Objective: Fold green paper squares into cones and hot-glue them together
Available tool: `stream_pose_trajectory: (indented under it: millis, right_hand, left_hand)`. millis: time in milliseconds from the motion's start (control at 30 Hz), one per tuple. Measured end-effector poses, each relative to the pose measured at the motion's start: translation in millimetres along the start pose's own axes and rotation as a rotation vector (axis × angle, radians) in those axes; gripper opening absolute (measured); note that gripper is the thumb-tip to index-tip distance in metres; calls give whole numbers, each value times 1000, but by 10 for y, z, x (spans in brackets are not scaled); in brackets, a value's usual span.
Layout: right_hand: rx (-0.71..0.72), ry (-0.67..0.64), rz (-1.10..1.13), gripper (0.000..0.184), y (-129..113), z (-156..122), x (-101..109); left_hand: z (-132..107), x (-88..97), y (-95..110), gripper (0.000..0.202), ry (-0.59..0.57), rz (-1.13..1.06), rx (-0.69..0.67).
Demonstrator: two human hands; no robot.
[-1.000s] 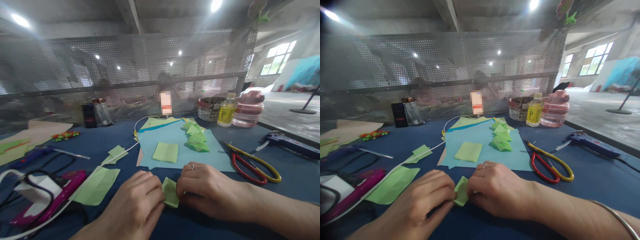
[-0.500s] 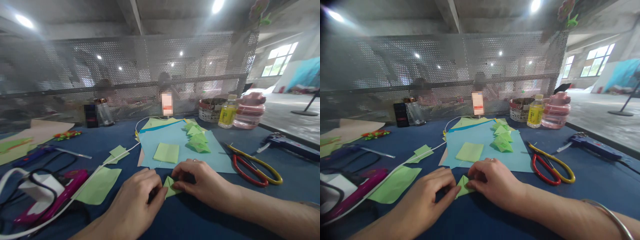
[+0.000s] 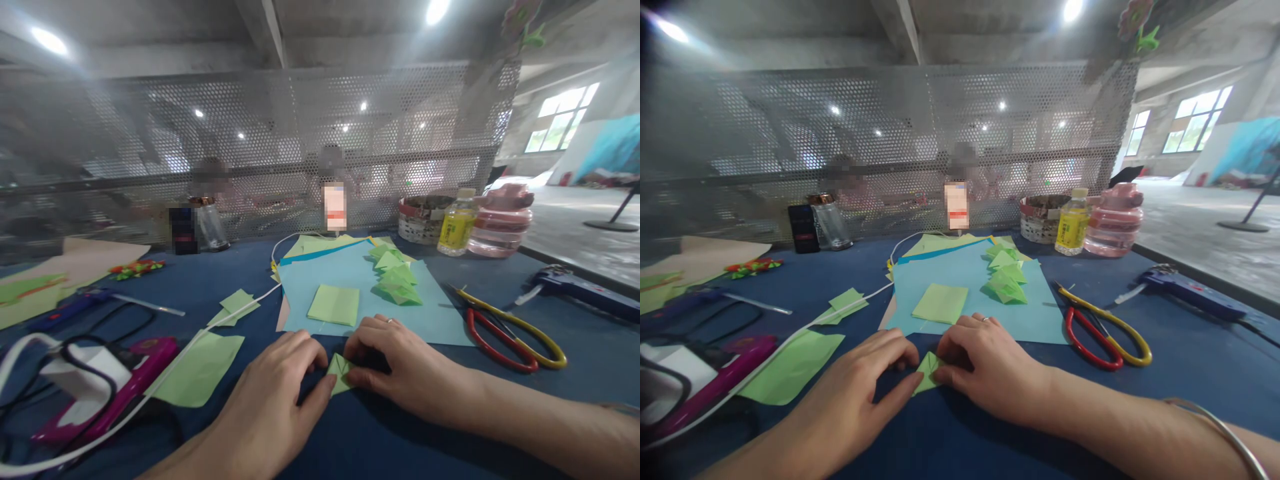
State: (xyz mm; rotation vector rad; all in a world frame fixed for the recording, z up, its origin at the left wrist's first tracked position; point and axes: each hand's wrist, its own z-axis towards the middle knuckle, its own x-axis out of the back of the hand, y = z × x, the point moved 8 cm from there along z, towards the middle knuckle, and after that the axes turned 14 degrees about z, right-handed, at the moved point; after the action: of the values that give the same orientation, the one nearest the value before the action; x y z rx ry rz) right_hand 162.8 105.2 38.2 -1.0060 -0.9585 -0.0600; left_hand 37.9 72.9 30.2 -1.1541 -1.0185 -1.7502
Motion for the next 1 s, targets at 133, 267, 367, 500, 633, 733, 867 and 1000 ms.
stream_pose_trajectory:
  millis: [133, 267, 367, 500, 633, 733, 867, 1000]
  right_hand:
    - [0, 16, 20, 10, -6, 1, 14]
    - [13, 13, 109, 9, -14, -13, 9]
    - [25, 24, 126, 9, -20, -28, 18]
    - [38, 41, 110, 10, -37, -36, 35]
    - [32, 30, 118, 12, -49, -37, 37]
    - [29, 24, 147, 14, -63, -37, 48]
    - [31, 16, 198, 5, -75, -29, 56]
    - [17, 8, 229, 2, -45, -18, 43]
  left_hand:
    - [2, 16, 9, 7, -11, -59, 11]
    - [12, 40, 29, 8, -20, -131, -4]
    - [17, 71, 57, 9, -15, -186, -35]
    - [5, 98, 75, 10, 10, -229, -58]
    - [-17, 109, 71, 13, 59, -234, -79]
    - [-24, 126, 67, 14, 98, -237, -103]
    - [-14, 140, 57, 16, 127, -233, -120]
    - [1, 122, 56, 17, 107, -235, -129]
